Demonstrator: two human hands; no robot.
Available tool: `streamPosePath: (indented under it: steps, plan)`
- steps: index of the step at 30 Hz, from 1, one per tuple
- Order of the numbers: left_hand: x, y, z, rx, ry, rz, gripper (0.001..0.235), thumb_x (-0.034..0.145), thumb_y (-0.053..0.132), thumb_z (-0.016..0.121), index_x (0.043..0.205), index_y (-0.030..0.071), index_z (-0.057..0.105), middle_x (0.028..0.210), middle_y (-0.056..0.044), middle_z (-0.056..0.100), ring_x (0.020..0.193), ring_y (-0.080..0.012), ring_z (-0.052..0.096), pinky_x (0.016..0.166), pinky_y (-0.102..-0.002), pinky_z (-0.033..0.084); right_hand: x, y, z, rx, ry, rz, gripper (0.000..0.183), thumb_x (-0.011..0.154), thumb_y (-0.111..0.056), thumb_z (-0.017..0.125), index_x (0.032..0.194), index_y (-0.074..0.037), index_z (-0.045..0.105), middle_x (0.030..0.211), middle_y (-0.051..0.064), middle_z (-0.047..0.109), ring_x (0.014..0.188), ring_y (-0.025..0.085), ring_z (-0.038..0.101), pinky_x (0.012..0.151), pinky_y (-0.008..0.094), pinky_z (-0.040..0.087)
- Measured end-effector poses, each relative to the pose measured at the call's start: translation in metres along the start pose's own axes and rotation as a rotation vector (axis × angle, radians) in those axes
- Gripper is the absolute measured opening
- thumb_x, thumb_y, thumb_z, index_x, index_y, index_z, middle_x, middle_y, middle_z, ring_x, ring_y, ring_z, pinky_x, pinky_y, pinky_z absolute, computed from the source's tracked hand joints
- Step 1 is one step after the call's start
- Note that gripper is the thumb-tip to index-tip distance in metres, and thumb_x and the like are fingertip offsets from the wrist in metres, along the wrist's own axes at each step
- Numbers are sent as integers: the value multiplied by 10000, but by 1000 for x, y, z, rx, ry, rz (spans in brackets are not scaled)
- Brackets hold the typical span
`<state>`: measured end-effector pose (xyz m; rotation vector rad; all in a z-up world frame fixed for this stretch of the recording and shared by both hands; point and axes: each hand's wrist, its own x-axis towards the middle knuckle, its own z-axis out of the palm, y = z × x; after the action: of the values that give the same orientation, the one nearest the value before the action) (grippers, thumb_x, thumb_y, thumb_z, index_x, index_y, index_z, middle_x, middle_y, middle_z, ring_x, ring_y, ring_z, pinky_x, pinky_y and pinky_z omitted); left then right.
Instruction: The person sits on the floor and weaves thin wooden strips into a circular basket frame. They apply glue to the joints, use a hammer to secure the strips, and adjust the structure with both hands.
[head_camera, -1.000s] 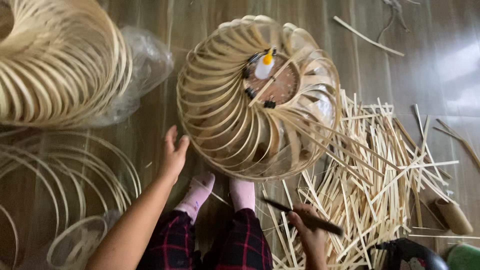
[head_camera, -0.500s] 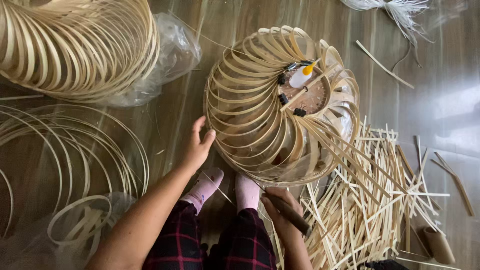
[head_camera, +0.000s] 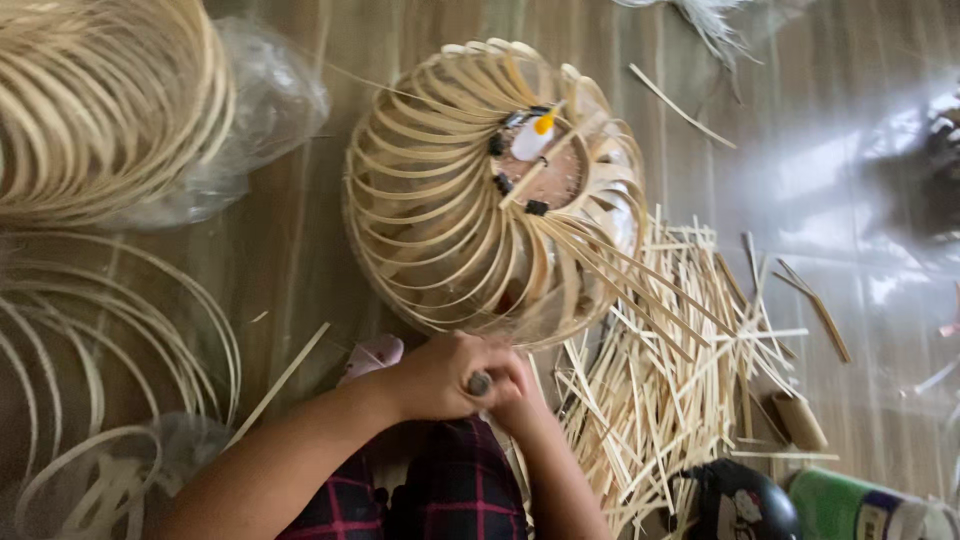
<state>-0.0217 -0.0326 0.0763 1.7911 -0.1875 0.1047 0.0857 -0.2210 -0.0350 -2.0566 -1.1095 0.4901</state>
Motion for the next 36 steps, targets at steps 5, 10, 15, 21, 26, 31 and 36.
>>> streamPosePath:
  steps: [5, 10, 15, 21, 26, 31, 36]
  plan:
    - [0, -7, -2, -132, 160, 103, 147, 993, 215, 684, 1060, 92, 731, 1000, -53, 793, 898, -179, 778, 793, -323, 622, -10, 63, -98, -522, 514, 372, 466, 928, -168, 668, 1371, -75, 557, 1300, 198, 621, 1065, 298, 657, 798, 342, 582]
    - [5, -11, -3, -117, 236, 141, 120, 986, 184, 696, 1067, 99, 716, 1012, -43, 799, 912, -166, 788, 814, -301, 633, -38, 92, -124, -710, 274, 541, 370, 1017, -283, 671, 1307, -63, 613, 1109, 115, 741, 894, 243, 711, 712, 354, 586]
    - [4, -15, -2, -143, 300, 119, 109, 986, 139, 703, 1083, 90, 719, 1040, -58, 796, 928, -176, 786, 821, -308, 632, -59, 70, -63, 79, 188, 474, 582, 899, -166, 661, 1436, -57, 464, 855, 154, 760, 649, 150, 690, 536, 273, 620]
    - [3, -21, -8, -128, 328, 165, 151, 997, 84, 677, 1147, 88, 689, 1092, -69, 787, 990, -189, 782, 897, -327, 635, -93, 15, -66, 265, -71, 300, 272, 1011, -113, 582, 1210, -62, 759, 864, 122, 783, 647, 163, 703, 605, 326, 616]
    - [5, -27, -6, -100, 367, 192, 157, 1009, 98, 686, 1163, 93, 655, 1091, -52, 787, 996, -180, 791, 886, -321, 649, -70, -5, -118, 155, -277, -198, 217, 957, -180, 733, 1163, -119, 766, 1109, 76, 799, 918, 174, 772, 787, 332, 618]
    - [11, -32, 0, -25, 531, 307, 180, 1031, 86, 664, 1204, 76, 615, 1133, -53, 762, 1050, -190, 768, 939, -335, 632, -20, -23, -65, -594, 194, -347, 208, 686, -343, 829, 842, -214, 784, 906, 33, 686, 893, 221, 604, 819, 402, 440]
    - [15, -35, 8, 31, 633, 164, 140, 1001, 64, 645, 1135, 95, 677, 1087, -56, 765, 938, -157, 756, 848, -312, 620, 12, -25, -6, -707, 79, -402, 128, 803, -179, 764, 922, -132, 768, 931, 15, 677, 900, 198, 636, 864, 412, 424]
